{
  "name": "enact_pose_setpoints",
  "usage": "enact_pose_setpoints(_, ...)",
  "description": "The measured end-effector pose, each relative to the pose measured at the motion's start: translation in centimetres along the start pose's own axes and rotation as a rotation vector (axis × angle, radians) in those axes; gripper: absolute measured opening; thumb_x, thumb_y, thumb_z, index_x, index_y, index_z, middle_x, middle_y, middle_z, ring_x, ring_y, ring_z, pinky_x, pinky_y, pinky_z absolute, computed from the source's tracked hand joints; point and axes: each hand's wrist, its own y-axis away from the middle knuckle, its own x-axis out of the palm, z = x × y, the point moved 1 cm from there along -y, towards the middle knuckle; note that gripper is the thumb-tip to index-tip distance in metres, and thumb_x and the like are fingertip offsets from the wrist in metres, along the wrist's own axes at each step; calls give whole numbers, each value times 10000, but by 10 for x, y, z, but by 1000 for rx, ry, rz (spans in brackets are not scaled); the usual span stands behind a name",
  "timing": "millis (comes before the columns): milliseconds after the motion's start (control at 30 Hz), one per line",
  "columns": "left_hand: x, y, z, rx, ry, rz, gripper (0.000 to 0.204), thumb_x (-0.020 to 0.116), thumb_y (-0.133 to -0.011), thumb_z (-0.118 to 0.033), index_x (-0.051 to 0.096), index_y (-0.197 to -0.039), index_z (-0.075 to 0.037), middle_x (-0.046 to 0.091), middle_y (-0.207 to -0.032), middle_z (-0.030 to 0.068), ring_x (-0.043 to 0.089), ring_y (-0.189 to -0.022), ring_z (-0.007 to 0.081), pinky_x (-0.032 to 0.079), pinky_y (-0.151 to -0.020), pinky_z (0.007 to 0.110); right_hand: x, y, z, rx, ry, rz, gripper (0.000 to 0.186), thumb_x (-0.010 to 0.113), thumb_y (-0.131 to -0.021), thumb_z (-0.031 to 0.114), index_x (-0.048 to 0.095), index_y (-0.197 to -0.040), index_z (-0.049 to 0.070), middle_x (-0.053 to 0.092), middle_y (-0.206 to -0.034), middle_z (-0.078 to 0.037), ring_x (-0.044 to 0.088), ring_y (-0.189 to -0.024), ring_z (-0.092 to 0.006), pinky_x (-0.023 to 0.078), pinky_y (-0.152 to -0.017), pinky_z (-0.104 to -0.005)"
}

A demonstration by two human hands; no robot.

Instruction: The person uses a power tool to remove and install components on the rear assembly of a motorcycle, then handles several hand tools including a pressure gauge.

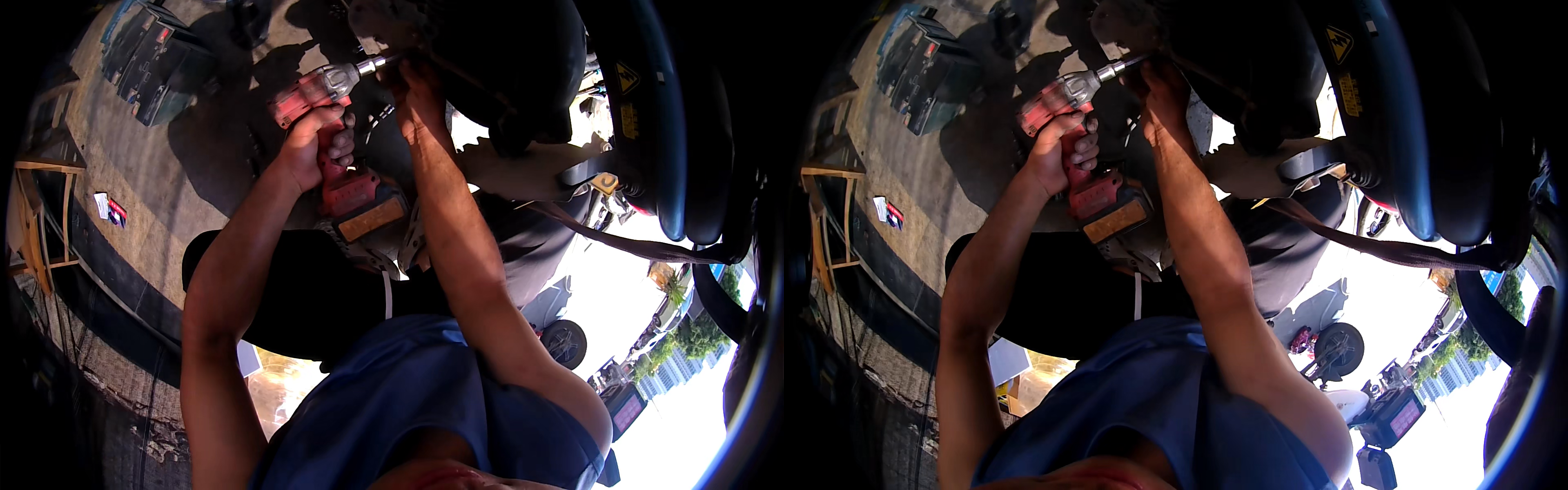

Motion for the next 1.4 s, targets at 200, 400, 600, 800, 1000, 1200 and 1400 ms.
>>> enact_pose_setpoints(200, 4, 2, 3, 0, 14, -50, 364, 623, -862, -396, 602, -1011, -64, 492, -613, -17, 448, -521, 94, 402, -557, 285, 6, 0, 2, 2, -21, 34, 293, 605, -921, 45, 591, -1212, 75, 653, -1115, -66, 660, -991, -219, 585, -840, -397)
enact_pose_setpoints(400, 8, 7, 5, 36, -54, -86, 368, 595, -893, -401, 607, -1042, -64, 488, -616, -27, 434, -512, 86, 387, -554, 270, 11, 4, 8, 0, -38, -25, 292, 611, -921, 67, 587, -1211, 66, 655, -1083, -75, 667, -963, -234, 596, -808, -405)
enact_pose_setpoints(600, 12, 17, 1, 99, -73, -205, 373, 576, -908, -403, 606, -1041, -56, 471, -611, -42, 417, -502, 81, 373, -547, 261, 35, 20, 16, 283, 10, -100, 310, 592, -967, 269, 574, -1193, 59, 655, -981, -119, 679, -850, -261, 590, -746, -381)
enact_pose_setpoints(800, 18, 7, -5, 83, -94, -182, 378, 602, -885, -400, 600, -1038, -54, 457, -596, -21, 406, -500, 103, 382, -560, 285, 41, 15, 13, 269, 20, -91, 327, 623, -966, 330, 591, -1155, 66, 658, -970, -89, 674, -867, -247, 567, -737, -371)
enact_pose_setpoints(1000, 10, 3, -5, 85, -81, -127, 371, 603, -885, -396, 602, -1037, -58, 450, -592, -24, 409, -505, 104, 383, -570, 291, 42, 14, 12, 276, 31, -110, 310, 639, -959, 320, 602, -1135, 67, 659, -952, -79, 669, -857, -238, 563, -741, -374)
enact_pose_setpoints(1200, 4, -1, -19, 43, -104, -74, 377, 610, -884, -392, 592, -1079, -69, 442, -593, -35, 400, -503, 93, 367, -561, 279, 39, 14, 12, 243, 14, -83, 350, 655, -950, 343, 602, -1154, 63, 664, -967, -91, 676, -847, -242, 564, -744, -373)
enact_pose_setpoints(1400, 5, -2, -19, -3, -17, -33, 324, 609, -888, -392, 572, -1007, -93, 440, -597, -48, 381, -490, 78, 350, -543, 263, 38, 13, 14, 246, 43, -46, 363, 673, -933, 363, 608, -1130, 64, 675, -987, -101, 677, -897, -260, 573, -780, -385)
